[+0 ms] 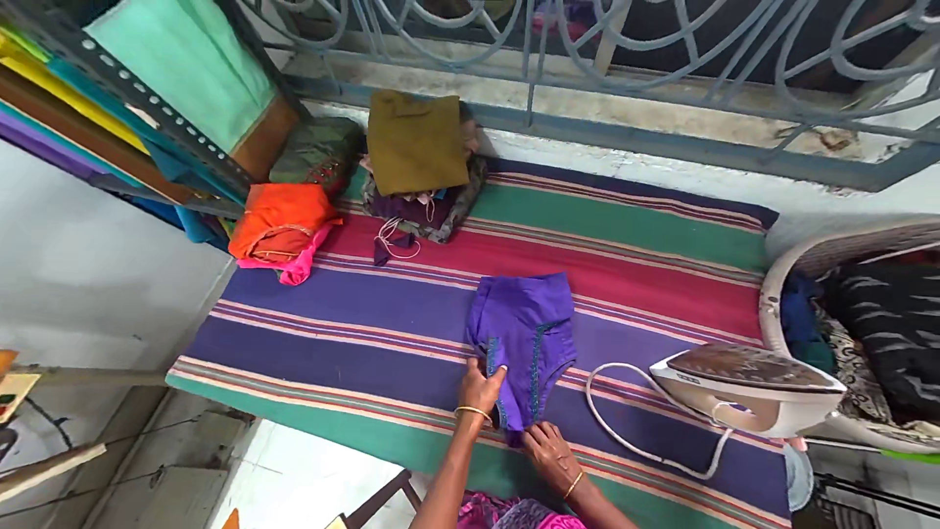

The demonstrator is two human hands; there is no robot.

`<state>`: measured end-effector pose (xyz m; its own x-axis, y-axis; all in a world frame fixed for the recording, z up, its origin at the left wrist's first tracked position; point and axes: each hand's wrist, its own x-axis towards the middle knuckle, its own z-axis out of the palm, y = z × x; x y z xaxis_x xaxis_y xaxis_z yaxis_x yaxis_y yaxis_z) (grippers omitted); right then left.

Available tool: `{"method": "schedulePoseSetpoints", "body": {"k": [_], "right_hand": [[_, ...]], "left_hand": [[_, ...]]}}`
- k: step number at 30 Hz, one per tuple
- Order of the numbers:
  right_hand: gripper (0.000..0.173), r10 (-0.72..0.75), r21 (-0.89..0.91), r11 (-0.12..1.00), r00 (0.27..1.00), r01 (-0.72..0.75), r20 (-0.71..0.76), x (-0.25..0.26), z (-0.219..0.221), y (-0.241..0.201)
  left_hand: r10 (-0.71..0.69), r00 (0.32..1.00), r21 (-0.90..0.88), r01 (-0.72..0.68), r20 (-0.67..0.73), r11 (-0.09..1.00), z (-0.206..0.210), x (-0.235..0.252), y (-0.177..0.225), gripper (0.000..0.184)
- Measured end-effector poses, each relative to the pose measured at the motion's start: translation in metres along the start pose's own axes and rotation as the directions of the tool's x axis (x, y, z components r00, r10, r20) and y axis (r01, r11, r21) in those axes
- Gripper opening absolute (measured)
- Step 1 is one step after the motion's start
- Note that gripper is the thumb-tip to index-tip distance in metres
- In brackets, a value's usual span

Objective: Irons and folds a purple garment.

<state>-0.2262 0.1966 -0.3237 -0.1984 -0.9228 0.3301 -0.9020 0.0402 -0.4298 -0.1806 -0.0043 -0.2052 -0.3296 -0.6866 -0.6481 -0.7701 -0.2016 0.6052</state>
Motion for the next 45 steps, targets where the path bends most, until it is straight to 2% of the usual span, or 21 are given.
{"method": "schedulePoseSetpoints", "body": {"k": [3, 5, 7, 9, 12, 13, 16, 18, 20, 24, 27, 29, 31, 34, 36, 38, 40, 43, 45], "right_hand": [[0.012, -0.014, 0.006, 1.0, 1.0, 0.014, -0.012, -0.004, 0.002, 0.002], [0.013, -0.02, -0.004, 1.0, 0.999, 0.019, -0.028, -0.008, 0.001, 0.002], [0.011, -0.019, -0.008, 1.0, 0.999, 0.019, -0.027, -0.012, -0.003, 0.001], [0.012, -0.031, -0.01, 0.999, 0.999, 0.03, -0.035, -0.015, -0.003, 0.003], [0.012, -0.04, -0.018, 0.999, 0.999, 0.04, -0.032, -0.013, -0.004, 0.006], [0.012, -0.032, -0.007, 0.999, 0.999, 0.032, -0.025, -0.009, -0.008, 0.005], [0.013, 0.044, 0.09, 0.995, 0.999, -0.045, 0.015, 0.01, -0.033, 0.002], [0.013, 0.101, 0.195, 0.974, 0.992, -0.115, 0.078, 0.028, -0.059, -0.001], [0.013, 0.099, 0.284, 0.948, 0.983, -0.14, 0.153, 0.049, -0.086, 0.0], [0.016, 0.081, 0.394, 0.893, 0.937, -0.219, 0.339, 0.087, -0.13, 0.005], [0.018, 0.069, 0.423, 0.861, 0.889, -0.282, 0.452, 0.102, -0.142, 0.007], [0.019, 0.062, 0.419, 0.842, 0.832, -0.339, 0.551, 0.107, -0.147, 0.009], [0.019, 0.039, 0.424, 0.818, 0.773, -0.388, 0.633, 0.108, -0.146, 0.012], [0.017, 0.027, 0.45, 0.792, 0.76, -0.413, 0.649, 0.101, -0.138, 0.018], [0.016, 0.024, 0.47, 0.776, 0.765, -0.421, 0.644, 0.095, -0.135, 0.022], [0.016, 0.018, 0.481, 0.765, 0.761, -0.428, 0.649, 0.089, -0.134, 0.025], [0.016, 0.021, 0.494, 0.765, 0.782, -0.414, 0.623, 0.084, -0.132, 0.026], [0.015, 0.019, 0.496, 0.767, 0.787, -0.407, 0.617, 0.079, -0.13, 0.028], [0.015, 0.024, 0.495, 0.771, 0.794, -0.402, 0.607, 0.077, -0.128, 0.028]], "left_hand": [[0.148, 0.98, 0.166, -0.169, 0.134, 0.972, 0.02, 0.008, 0.014, 0.057], [0.218, 0.936, 0.224, -0.284, 0.276, 0.932, 0.028, 0.017, 0.013, 0.052], [0.318, 0.879, 0.271, -0.422, 0.356, 0.865, 0.031, 0.025, 0.002, 0.044], [0.483, 0.813, 0.341, -0.577, 0.325, 0.742, 0.029, 0.027, -0.013, 0.038], [0.744, 0.62, 0.427, -0.76, 0.248, 0.491, 0.026, 0.035, -0.047, 0.041], [0.773, 0.573, 0.433, -0.79, 0.273, 0.433, 0.023, 0.038, -0.055, 0.044], [0.793, 0.499, 0.424, -0.839, 0.349, 0.341, 0.013, 0.045, -0.069, 0.057], [0.813, 0.464, 0.414, -0.856, 0.353, 0.309, 0.009, 0.05, -0.075, 0.064], [0.837, 0.439, 0.406, -0.865, 0.326, 0.296, 0.008, 0.054, -0.079, 0.064], [0.849, 0.48, 0.362, -0.849, 0.221, 0.385, 0.016, 0.056, -0.072, 0.065], [0.889, 0.451, 0.338, -0.851, 0.08, 0.401, 0.029, 0.059, -0.065, 0.064], [0.872, 0.486, 0.298, -0.842, 0.06, 0.45, 0.033, 0.059, -0.058, 0.07], [0.794, 0.586, 0.277, -0.8, 0.164, 0.533, 0.03, 0.059, -0.051, 0.084], [0.576, 0.7, 0.284, -0.706, 0.423, 0.649, 0.013, 0.06, -0.031, 0.107], [0.375, 0.724, 0.286, -0.611, 0.579, 0.738, -0.004, 0.063, -0.008, 0.122], [0.288, 0.709, 0.215, -0.529, 0.644, 0.821, -0.015, 0.07, 0.006, 0.127], [0.257, 0.728, 0.169, -0.456, 0.635, 0.874, -0.019, 0.078, 0.011, 0.115], [0.231, 0.81, 0.278, -0.43, 0.539, 0.859, -0.01, 0.084, 0.015, 0.081], [0.247, 0.84, 0.316, -0.43, 0.483, 0.845, -0.005, 0.084, 0.013, 0.063]]}}
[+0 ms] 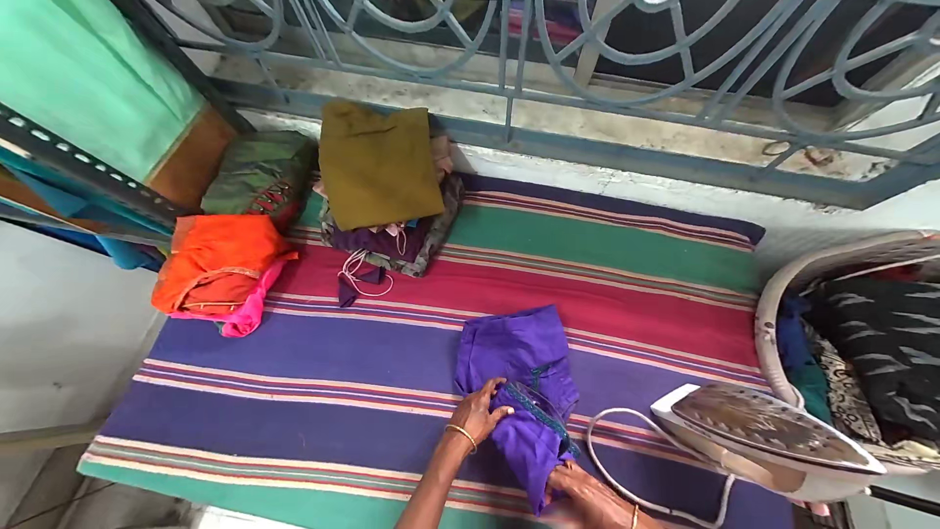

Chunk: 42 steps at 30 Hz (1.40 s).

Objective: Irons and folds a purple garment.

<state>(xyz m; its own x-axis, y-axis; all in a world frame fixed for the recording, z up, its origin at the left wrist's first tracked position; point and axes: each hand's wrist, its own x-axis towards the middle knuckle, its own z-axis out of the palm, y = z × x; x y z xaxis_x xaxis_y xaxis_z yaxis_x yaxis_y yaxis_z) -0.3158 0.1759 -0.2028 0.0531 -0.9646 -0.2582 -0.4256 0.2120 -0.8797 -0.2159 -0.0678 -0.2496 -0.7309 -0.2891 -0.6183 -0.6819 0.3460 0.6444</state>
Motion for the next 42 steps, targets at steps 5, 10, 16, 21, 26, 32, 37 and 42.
{"method": "schedulePoseSetpoints", "body": {"k": [5, 10, 16, 21, 26, 32, 37, 42], "right_hand": [[0.012, -0.009, 0.009, 1.0, 0.998, 0.009, -0.069, -0.007, 0.006, 0.007], [0.013, 0.022, -0.03, 0.999, 0.997, -0.024, -0.078, -0.006, 0.012, 0.009], [0.015, 0.022, 0.001, 1.0, 0.973, -0.023, -0.228, -0.005, -0.011, -0.006], [0.021, 0.019, 0.044, 0.999, 0.952, -0.006, -0.304, 0.036, -0.071, -0.023], [0.026, 0.102, -0.074, 0.989, 0.963, -0.124, -0.25, 0.126, -0.143, -0.032], [0.031, 0.219, -0.112, 0.962, 0.951, -0.247, -0.216, 0.217, -0.167, 0.005], [0.022, -0.155, -0.332, 0.94, 0.763, -0.081, -0.627, 0.168, -0.077, -0.012], [0.039, -0.18, -0.436, 0.896, 0.828, -0.085, -0.531, 0.118, 0.025, 0.036]], "left_hand": [[-0.152, 0.976, -0.087, 0.14, -0.154, 0.986, 0.002, -0.011, -0.005, 0.059], [-0.111, 0.858, 0.116, 0.194, -0.502, 0.974, 0.039, -0.018, 0.009, 0.056], [0.526, 0.529, 0.437, -0.296, -0.666, 0.85, 0.078, -0.001, -0.029, 0.018], [0.495, 0.716, 0.192, -0.465, -0.493, 0.864, 0.053, -0.009, -0.049, 0.072], [0.34, 0.824, 0.006, -0.378, -0.453, 0.926, 0.031, -0.01, -0.045, 0.062], [0.053, 0.926, -0.146, -0.115, -0.373, 0.983, 0.013, 0.007, -0.033, 0.051], [-0.128, 0.946, -0.228, 0.06, -0.298, 0.972, 0.007, 0.006, -0.017, 0.05], [-0.06, 0.936, -0.166, 0.002, -0.347, 0.986, 0.011, 0.008, -0.016, 0.042]]}}
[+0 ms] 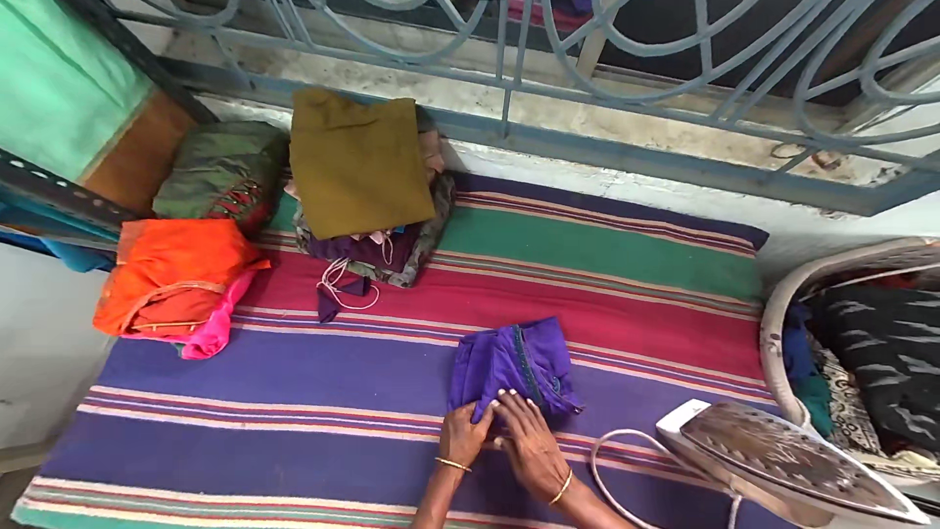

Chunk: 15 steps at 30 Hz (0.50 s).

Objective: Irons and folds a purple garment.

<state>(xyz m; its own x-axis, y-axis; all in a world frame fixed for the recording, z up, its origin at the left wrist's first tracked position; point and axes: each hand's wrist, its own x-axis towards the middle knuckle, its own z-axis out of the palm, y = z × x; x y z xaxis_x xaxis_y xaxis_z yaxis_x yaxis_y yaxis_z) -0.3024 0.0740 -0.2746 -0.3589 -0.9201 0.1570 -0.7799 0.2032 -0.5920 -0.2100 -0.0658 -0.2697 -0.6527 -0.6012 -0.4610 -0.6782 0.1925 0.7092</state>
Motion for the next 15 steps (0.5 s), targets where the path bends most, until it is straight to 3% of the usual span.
{"method": "schedulePoseSetpoints", "body": {"k": [3, 5, 7, 8, 10, 12, 15], "right_hand": [[0.035, 0.057, -0.038, 0.997, 0.992, -0.062, -0.113, 0.004, 0.003, 0.023], [0.029, 0.167, 0.056, 0.986, 0.96, -0.159, -0.223, 0.02, -0.009, 0.024], [0.041, 0.311, 0.181, 0.947, 0.896, -0.265, -0.318, 0.039, -0.02, 0.025], [0.056, 0.401, 0.264, 0.907, 0.864, -0.328, -0.304, 0.049, -0.027, 0.025], [0.081, 0.591, 0.463, 0.742, 0.798, -0.484, -0.114, 0.066, -0.042, 0.027], [0.079, 0.643, 0.601, 0.586, 0.764, -0.543, 0.064, 0.072, -0.054, 0.031], [0.074, 0.569, 0.692, 0.56, 0.819, -0.455, 0.078, 0.059, -0.064, 0.031]], "left_hand": [[0.083, 0.997, -0.029, -0.083, -0.009, 0.996, -0.001, -0.002, -0.005, 0.05], [0.153, 0.988, -0.029, -0.154, -0.038, 0.988, -0.002, -0.004, -0.005, 0.051], [0.254, 0.962, 0.021, -0.253, -0.102, 0.967, 0.0, -0.006, -0.003, 0.049], [0.308, 0.944, 0.049, -0.304, -0.122, 0.951, 0.002, -0.008, -0.002, 0.047], [0.428, 0.892, 0.108, -0.415, -0.147, 0.903, 0.005, -0.008, -0.003, 0.042], [0.534, 0.833, 0.162, -0.513, -0.146, 0.843, 0.005, -0.007, -0.007, 0.038], [0.566, 0.818, 0.161, -0.548, -0.103, 0.821, -0.005, -0.01, -0.002, 0.051]]}}
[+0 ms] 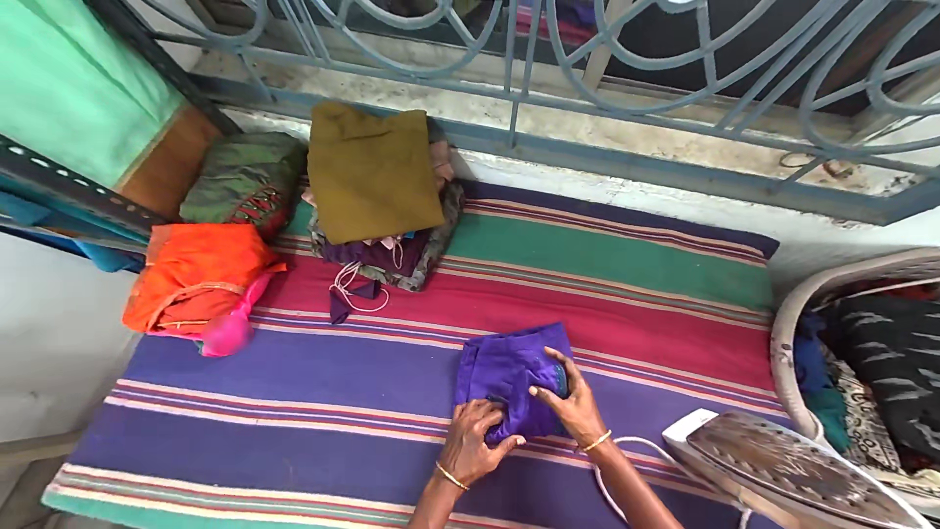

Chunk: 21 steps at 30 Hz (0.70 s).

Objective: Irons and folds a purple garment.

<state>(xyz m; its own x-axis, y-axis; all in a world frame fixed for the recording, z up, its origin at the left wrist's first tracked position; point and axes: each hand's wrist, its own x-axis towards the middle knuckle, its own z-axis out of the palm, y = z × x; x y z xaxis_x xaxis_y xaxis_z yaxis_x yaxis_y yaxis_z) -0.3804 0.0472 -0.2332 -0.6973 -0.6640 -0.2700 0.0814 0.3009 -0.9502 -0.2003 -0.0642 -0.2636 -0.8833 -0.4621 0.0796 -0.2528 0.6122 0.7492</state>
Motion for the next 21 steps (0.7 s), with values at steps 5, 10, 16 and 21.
{"method": "schedulePoseSetpoints", "body": {"k": [5, 10, 16, 21], "right_hand": [[0.061, -0.203, 0.007, 0.979, 0.978, 0.203, 0.046, -0.034, -0.018, 0.006], [0.042, -0.329, 0.005, 0.944, 0.944, 0.329, 0.023, -0.044, -0.027, 0.014], [0.04, -0.376, -0.007, 0.927, 0.927, 0.376, 0.01, -0.049, -0.034, 0.01], [0.051, -0.344, 0.056, 0.939, 0.936, 0.341, 0.073, -0.051, -0.036, 0.002]], "left_hand": [[0.09, 0.994, -0.054, -0.093, -0.06, 0.994, -0.008, 0.025, 0.024, 0.052], [0.334, 0.94, -0.107, -0.326, 0.073, 0.939, -0.008, 0.056, 0.038, 0.035], [0.406, 0.906, -0.176, -0.383, 0.119, 0.907, -0.014, 0.063, 0.041, 0.027], [0.314, 0.948, -0.228, -0.295, 0.054, 0.928, -0.014, 0.058, 0.041, 0.026]]}}
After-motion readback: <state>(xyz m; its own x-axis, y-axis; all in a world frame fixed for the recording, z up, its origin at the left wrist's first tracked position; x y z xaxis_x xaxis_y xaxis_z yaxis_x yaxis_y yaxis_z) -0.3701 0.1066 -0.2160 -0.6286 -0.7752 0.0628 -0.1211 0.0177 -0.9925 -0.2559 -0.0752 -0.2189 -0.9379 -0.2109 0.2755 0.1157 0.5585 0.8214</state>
